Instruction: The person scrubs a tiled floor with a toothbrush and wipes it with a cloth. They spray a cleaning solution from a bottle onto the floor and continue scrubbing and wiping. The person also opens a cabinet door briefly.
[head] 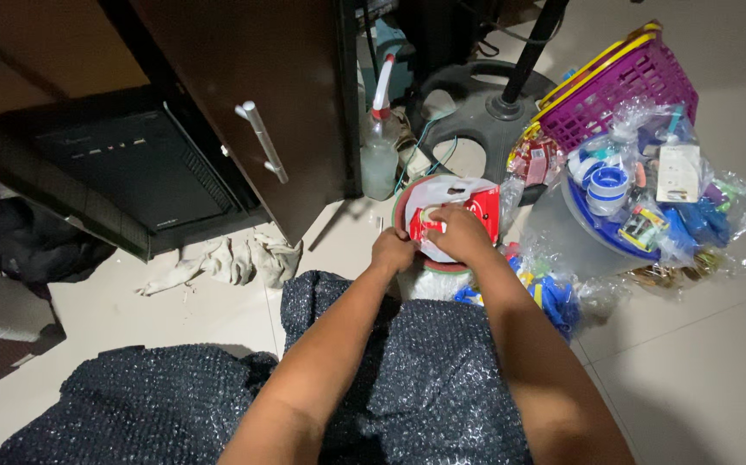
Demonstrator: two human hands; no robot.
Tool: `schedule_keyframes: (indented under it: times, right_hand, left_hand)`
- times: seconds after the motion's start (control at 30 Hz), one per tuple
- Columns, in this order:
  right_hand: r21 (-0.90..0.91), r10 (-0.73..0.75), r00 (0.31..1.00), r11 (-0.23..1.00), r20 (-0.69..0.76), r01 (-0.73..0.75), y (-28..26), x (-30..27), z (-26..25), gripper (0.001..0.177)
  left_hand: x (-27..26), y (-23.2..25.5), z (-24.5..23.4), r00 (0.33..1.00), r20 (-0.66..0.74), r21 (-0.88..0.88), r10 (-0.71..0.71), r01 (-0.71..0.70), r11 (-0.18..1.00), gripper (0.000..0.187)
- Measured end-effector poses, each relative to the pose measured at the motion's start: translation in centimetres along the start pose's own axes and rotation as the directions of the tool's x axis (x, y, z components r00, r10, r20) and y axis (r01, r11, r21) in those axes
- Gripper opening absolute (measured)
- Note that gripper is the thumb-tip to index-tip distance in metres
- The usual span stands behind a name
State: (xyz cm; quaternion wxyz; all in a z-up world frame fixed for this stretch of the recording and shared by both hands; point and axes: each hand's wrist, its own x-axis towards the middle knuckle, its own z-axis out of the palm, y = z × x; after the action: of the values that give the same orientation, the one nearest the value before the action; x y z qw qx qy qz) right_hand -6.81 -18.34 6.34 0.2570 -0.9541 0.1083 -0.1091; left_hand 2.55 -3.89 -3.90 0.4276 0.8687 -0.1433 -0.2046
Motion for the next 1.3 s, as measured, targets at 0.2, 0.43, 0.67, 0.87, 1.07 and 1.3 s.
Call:
schedule_keyframes:
  times: [0.2, 0.43, 0.67, 0.87, 1.07, 1.3]
  right_hand:
    - [0.002, -0.073, 0.997, 0.997, -0.027, 0.073, -0.4, 0.0, -0.4, 0.055]
    - [-0.030, -0.019, 1.000, 0.999, -0.015, 0.018, -1.2, 0.8, -1.6, 0.057]
    - [-0.311, 0.137, 0.982, 0.935, -0.128, -0.171, 0.0, 2.4, 1.1, 0.035]
    - [-0.309, 0.125, 0.991, 0.942, -0.041, -0.131, 0.5, 3.2, 1.7, 0.036]
    - [-0.210, -0.001, 0.994, 0.977, -0.111, -0.023, -1.4, 2.2, -0.2, 0.023]
    - [-0.296, -0.034, 0.995, 0.955, -0.090, 0.005, -8.1, 1.1, -2.1, 0.023]
  left_hand:
    - [-1.3, 1.0, 0.4, 0.992, 0.129, 0.051, 0.011, -0.018, 0.999, 0.028]
    - [-2.5, 2.5, -1.6, 0.985, 0.144, -0.174, 0.090, -0.065, 0.983, 0.034]
    - [-3.0, 1.6, -0.9, 0.945, 0.062, -0.412, 0.321, -0.269, 0.870, 0.038]
    - [-4.6, 2.9, -2.1, 0.966, 0.025, -0.419, 0.256, -0.222, 0.880, 0.018]
    - [-7.2, 0.9, -7.2, 0.983, 0.059, -0.074, 0.177, -0.172, 0.982, 0.024]
    - [-9.3, -5.1, -14.9, 0.972, -0.017, 0.431, 0.236, -0.206, 0.878, 0.026]
